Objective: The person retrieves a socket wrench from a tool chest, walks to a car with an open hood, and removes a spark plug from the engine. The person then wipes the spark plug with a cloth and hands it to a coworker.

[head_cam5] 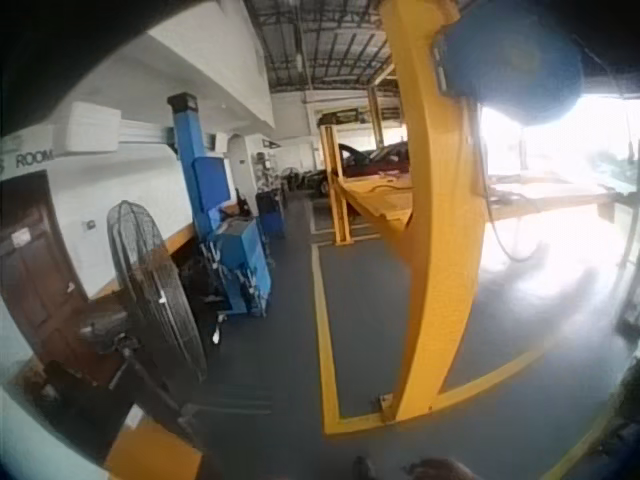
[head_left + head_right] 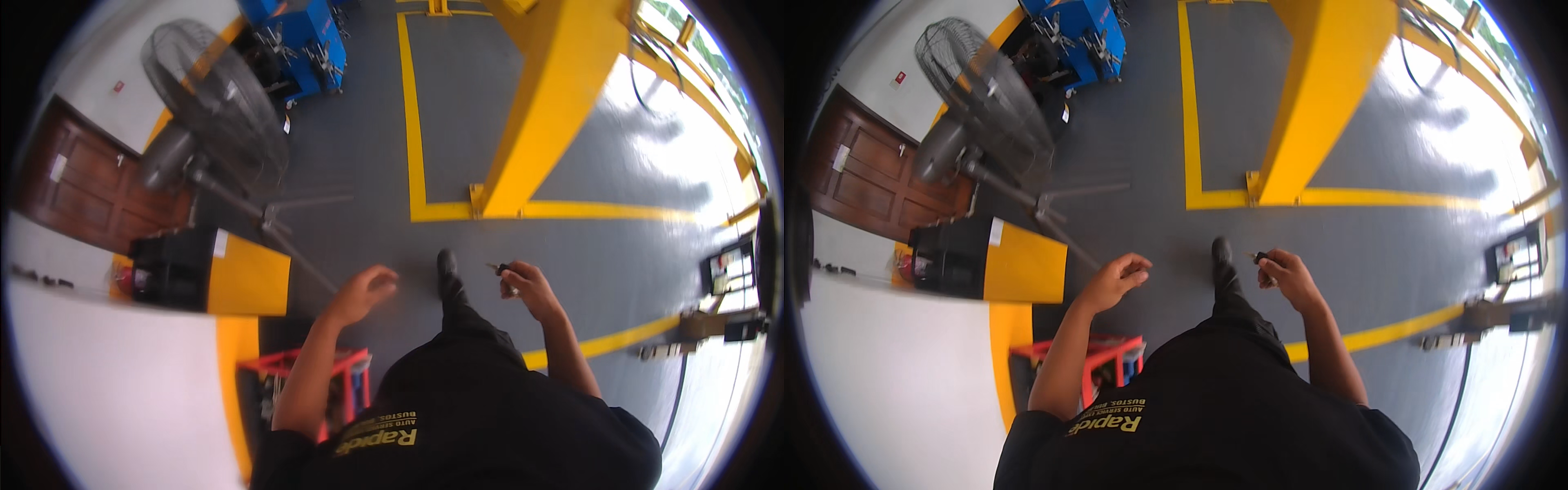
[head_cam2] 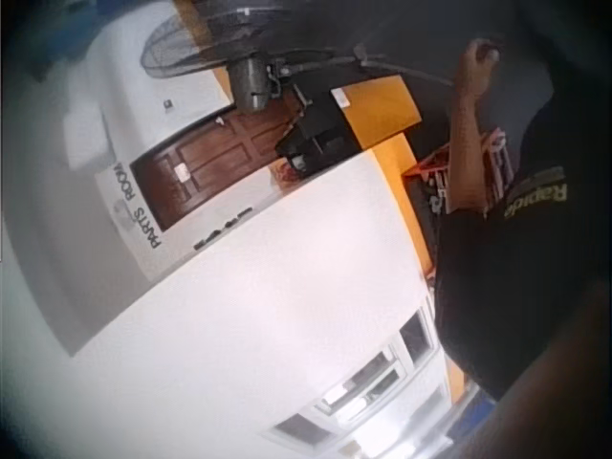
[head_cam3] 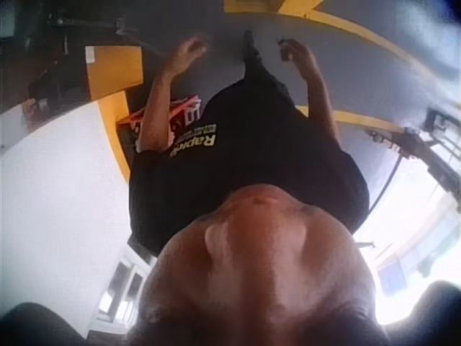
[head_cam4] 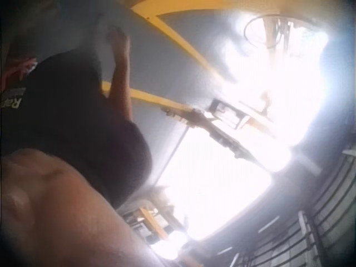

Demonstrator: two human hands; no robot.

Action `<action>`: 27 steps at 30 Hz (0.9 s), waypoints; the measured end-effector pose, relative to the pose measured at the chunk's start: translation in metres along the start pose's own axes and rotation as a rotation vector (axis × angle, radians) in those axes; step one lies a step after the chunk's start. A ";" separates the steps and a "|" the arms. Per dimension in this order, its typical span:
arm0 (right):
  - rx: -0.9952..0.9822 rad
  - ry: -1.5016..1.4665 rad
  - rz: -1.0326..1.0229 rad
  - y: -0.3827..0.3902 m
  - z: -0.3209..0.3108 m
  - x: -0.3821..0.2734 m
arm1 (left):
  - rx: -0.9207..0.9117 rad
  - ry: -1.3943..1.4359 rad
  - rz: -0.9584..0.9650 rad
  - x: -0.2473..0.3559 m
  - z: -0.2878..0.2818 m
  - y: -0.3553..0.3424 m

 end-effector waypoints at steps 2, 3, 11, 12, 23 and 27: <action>0.034 0.071 -0.014 -0.106 -0.043 -0.053 | 0.298 -0.367 -0.119 -0.042 -0.059 -0.102; -0.033 0.072 -0.054 -0.175 -0.053 -0.083 | 0.440 -0.295 -0.117 -0.079 -0.088 -0.147; -0.174 0.240 -0.321 -0.635 -0.142 -0.366 | 0.539 0.722 -0.890 -0.258 -0.169 -0.252; -0.142 0.294 -0.347 -0.692 -0.156 -0.393 | 0.532 0.654 -1.020 -0.256 -0.178 -0.287; 0.089 -0.079 -0.047 -1.146 -0.345 -0.446 | 0.529 0.073 -0.680 -0.072 -0.539 -0.926; 0.359 -0.299 -0.018 -1.311 -0.444 -0.451 | 0.626 0.157 -0.222 0.120 -0.706 -1.226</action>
Point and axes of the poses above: each hand's wrist, its own y-axis away from the middle knuckle, its own z-axis out of the palm, x = y × z, the point moved 1 cm from there along -y, towards the middle knuckle, and after that the axes turned 15 degrees about y, right-handed, at the moved point
